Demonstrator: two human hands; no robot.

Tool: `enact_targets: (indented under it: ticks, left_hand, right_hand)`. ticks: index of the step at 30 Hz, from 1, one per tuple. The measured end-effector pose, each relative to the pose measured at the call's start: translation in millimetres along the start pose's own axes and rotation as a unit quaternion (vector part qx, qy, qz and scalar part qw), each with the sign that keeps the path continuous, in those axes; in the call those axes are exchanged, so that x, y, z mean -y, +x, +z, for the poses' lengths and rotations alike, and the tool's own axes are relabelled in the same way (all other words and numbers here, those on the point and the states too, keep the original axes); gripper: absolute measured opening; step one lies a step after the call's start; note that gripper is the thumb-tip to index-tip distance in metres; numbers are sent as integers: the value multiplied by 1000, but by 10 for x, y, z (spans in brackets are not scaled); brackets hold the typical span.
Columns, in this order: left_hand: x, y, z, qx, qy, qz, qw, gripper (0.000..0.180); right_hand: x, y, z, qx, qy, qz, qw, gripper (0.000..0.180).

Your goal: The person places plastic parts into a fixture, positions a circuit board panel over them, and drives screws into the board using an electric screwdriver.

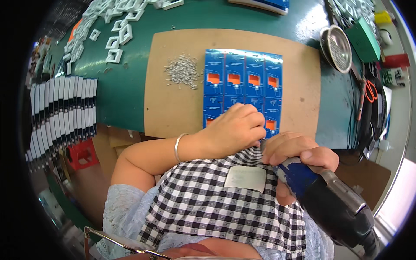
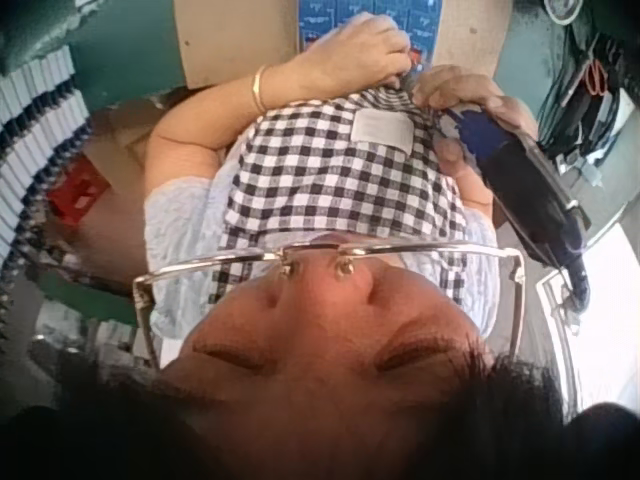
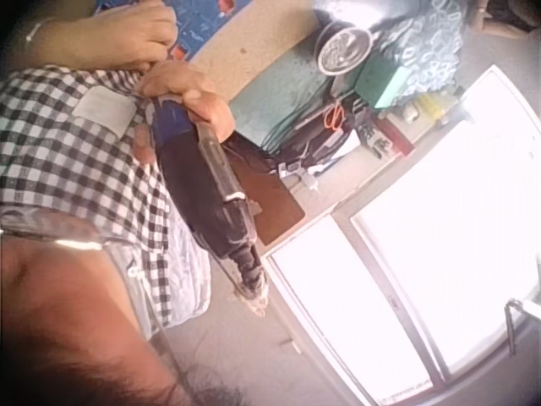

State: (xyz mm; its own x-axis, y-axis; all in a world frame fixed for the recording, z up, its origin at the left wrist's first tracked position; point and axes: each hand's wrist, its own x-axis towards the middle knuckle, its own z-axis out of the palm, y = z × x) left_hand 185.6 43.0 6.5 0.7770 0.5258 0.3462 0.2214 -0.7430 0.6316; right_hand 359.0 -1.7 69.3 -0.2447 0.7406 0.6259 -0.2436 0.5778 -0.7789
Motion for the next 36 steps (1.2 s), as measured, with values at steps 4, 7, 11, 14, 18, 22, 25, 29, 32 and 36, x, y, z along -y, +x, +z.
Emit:
enact_targets:
  ticks: [4, 7, 11, 14, 18, 22, 25, 29, 32, 36]
  left_hand:
    - [9, -36, 24, -30, -5, 8, 1000, 21]
    - [20, -25, 43, -33, 3, 11, 999, 21]
    - [17, -28, 18, -26, 4, 7, 1000, 21]
    - [1, -40, 10, -22, 12, -3, 1000, 22]
    - [0, -66, -67, -25, 10, 2, 1000, 23]
    - [153, -382, -566, -187, 107, -29, 976, 19]
    - [402, -786, -890, -218, 238, -264, 909, 14]
    - [604, -963, -882, -209, 258, -302, 894, 15]
    - [640, -912, -886, -177, 297, -295, 891, 13]
    - [463, -790, -874, -186, 190, -280, 922, 11]
  right_hand:
    - [34, 12, 12, 4, -11, 53, 999, 71]
    - [71, -23, 100, -64, -29, 91, 993, 71]
    - [65, -17, 144, -126, 2, 112, 986, 68]
    - [-84, -53, -70, -131, 62, 67, 987, 64]
    - [-167, -37, -216, -268, 118, 48, 955, 66]
    - [-67, -123, -385, -354, 170, 6, 920, 66]
    - [-59, -152, -391, -322, 105, 7, 941, 67]
    - [-83, -127, -303, -316, 116, 27, 941, 68]
    - [-68, -114, -220, -331, 116, 16, 936, 68]
    - [-40, -126, -210, -319, 112, 0, 941, 68]
